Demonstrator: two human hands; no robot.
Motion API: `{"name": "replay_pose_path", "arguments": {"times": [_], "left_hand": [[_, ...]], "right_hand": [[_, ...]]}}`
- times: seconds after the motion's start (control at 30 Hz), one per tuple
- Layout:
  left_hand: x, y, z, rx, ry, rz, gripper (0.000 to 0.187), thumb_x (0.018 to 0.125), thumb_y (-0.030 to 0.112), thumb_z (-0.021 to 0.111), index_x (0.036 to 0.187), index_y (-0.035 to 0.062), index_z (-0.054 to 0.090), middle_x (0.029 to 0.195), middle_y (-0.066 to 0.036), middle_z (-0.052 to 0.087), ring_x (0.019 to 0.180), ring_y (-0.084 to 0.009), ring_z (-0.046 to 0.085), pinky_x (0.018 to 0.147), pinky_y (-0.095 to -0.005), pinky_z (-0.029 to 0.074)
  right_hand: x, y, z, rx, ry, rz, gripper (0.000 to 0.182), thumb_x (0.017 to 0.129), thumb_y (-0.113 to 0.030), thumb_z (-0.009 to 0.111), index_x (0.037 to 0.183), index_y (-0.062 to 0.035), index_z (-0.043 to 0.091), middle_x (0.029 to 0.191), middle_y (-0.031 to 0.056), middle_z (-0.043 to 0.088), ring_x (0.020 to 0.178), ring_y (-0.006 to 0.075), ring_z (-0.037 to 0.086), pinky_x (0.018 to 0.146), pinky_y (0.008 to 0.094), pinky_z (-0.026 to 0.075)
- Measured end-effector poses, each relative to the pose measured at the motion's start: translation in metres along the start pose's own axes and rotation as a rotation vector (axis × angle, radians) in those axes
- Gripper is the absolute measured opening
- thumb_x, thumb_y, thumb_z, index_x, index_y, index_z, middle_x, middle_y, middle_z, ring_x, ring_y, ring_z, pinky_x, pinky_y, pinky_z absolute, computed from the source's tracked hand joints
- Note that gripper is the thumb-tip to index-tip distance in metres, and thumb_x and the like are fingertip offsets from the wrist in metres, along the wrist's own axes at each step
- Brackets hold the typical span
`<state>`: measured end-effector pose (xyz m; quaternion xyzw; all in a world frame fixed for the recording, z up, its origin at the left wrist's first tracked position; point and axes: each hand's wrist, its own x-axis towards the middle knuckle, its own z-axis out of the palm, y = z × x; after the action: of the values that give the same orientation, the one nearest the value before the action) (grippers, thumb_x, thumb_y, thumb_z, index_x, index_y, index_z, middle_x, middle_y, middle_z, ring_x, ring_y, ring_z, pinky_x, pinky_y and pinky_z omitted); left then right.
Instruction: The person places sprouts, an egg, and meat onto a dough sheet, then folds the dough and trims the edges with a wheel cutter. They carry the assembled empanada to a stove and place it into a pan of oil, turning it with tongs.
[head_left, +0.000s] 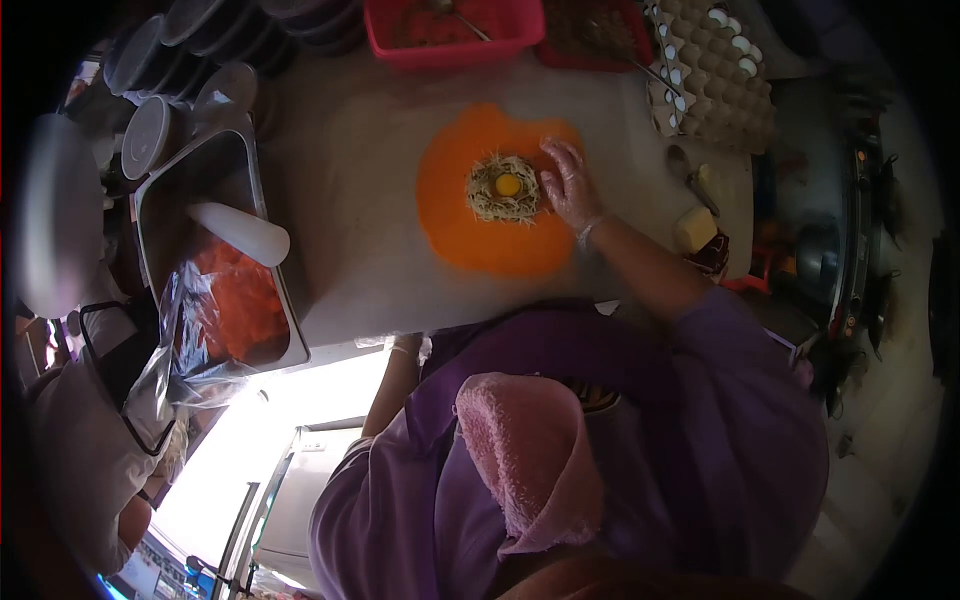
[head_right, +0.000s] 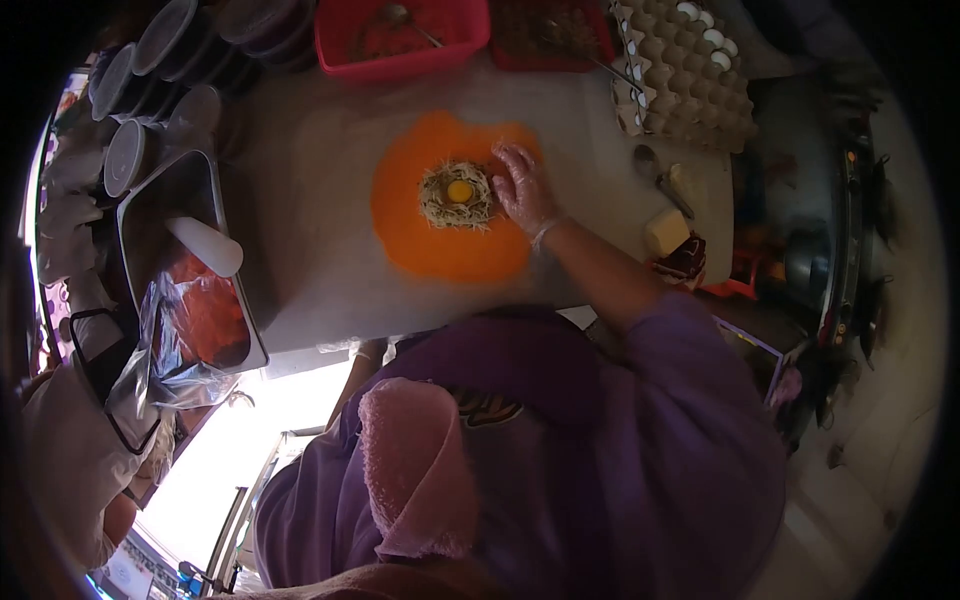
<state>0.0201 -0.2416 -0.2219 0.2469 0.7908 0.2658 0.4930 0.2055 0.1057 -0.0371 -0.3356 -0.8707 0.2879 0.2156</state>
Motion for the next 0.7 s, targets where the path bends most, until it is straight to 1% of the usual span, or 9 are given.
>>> {"name": "replay_pose_path", "arguments": {"times": [0.07,0.13,0.17,0.3,0.37,0.47,0.5,0.57,0.7], "left_hand": [[-0.023,0.006,-0.010,-0.029,0.011,-0.070,0.035,0.088,0.035,0.055,0.098,0.0037,0.065,0.087,-0.011,0.066,0.086,-0.0241,0.064,0.077,-0.0353,0.049],[-0.086,-0.016,-0.031,-0.059,0.027,-0.133,0.035,0.088,0.036,0.054,0.097,0.0037,0.065,0.086,-0.011,0.067,0.084,-0.0242,0.064,0.076,-0.0355,0.049],[-0.092,0.002,-0.040,-0.047,0.041,-0.129,0.035,0.088,0.036,0.054,0.097,0.0037,0.065,0.086,-0.011,0.067,0.084,-0.0242,0.064,0.076,-0.0355,0.049],[-0.133,0.082,-0.097,0.138,-0.107,-0.070,0.035,0.087,0.034,0.057,0.101,0.0030,0.064,0.092,-0.012,0.066,0.088,-0.0242,0.063,0.078,-0.0356,0.049],[-0.134,0.135,-0.116,0.224,-0.187,-0.062,0.035,0.087,0.034,0.058,0.103,0.0026,0.063,0.095,-0.012,0.065,0.089,-0.0242,0.063,0.080,-0.0357,0.049],[-0.141,0.209,-0.147,0.352,-0.297,-0.052,0.036,0.087,0.032,0.059,0.106,0.0021,0.062,0.100,-0.013,0.065,0.092,-0.0243,0.063,0.081,-0.0358,0.048],[-0.148,0.228,-0.162,0.394,-0.335,-0.051,0.036,0.087,0.032,0.060,0.107,0.0019,0.061,0.102,-0.013,0.064,0.093,-0.0243,0.062,0.082,-0.0358,0.048],[-0.143,0.279,-0.184,0.472,-0.413,-0.053,0.037,0.087,0.031,0.061,0.109,0.0016,0.061,0.105,-0.014,0.064,0.094,-0.0243,0.062,0.083,-0.0359,0.048],[-0.131,0.363,-0.173,0.607,-0.382,0.047,0.038,0.086,0.035,0.060,0.108,0.0044,0.062,0.100,-0.014,0.065,0.093,-0.0252,0.063,0.084,-0.0350,0.049]], "right_hand": [[0.000,0.002,-0.007,0.099,0.032,-0.045,0.038,0.089,-0.003,0.051,0.126,-0.0051,0.045,0.128,0.0127,0.045,0.121,0.0297,0.043,0.099,0.0378,0.039],[0.001,0.004,-0.009,0.619,0.011,0.380,0.035,0.091,-0.004,0.048,0.126,-0.0059,0.045,0.125,0.0095,0.046,0.120,0.0227,0.044,0.097,0.0321,0.040],[0.004,0.025,0.000,0.875,0.029,0.407,0.032,0.093,-0.005,0.046,0.125,-0.0074,0.046,0.123,0.0084,0.045,0.116,0.0186,0.046,0.093,0.0281,0.041],[0.040,0.052,-0.027,0.818,0.013,0.384,0.035,0.090,-0.003,0.049,0.125,-0.0086,0.047,0.123,0.0108,0.047,0.113,0.0227,0.049,0.091,0.0327,0.044],[0.075,0.038,-0.070,-0.138,0.092,0.099,0.032,0.086,-0.003,0.052,0.118,-0.0053,0.052,0.117,0.0136,0.053,0.111,0.0274,0.052,0.091,0.0375,0.045],[0.117,0.025,-0.104,-0.594,0.377,0.119,0.032,0.081,-0.004,0.052,0.113,-0.0025,0.058,0.113,0.0201,0.055,0.101,0.0350,0.057,0.088,0.0407,0.046],[0.128,0.031,-0.110,-0.593,0.389,0.116,0.032,0.081,-0.004,0.052,0.113,-0.0025,0.058,0.113,0.0201,0.055,0.101,0.0350,0.057,0.088,0.0407,0.046],[0.148,0.049,-0.124,-0.725,-0.056,0.471,0.032,0.080,-0.008,0.050,0.109,-0.0019,0.062,0.117,0.0215,0.056,0.104,0.0366,0.057,0.088,0.0427,0.047],[0.171,0.054,-0.137,-0.711,-0.199,0.541,0.034,0.081,-0.008,0.052,0.113,-0.0045,0.062,0.122,0.0208,0.056,0.111,0.0350,0.055,0.090,0.0410,0.048]]}}
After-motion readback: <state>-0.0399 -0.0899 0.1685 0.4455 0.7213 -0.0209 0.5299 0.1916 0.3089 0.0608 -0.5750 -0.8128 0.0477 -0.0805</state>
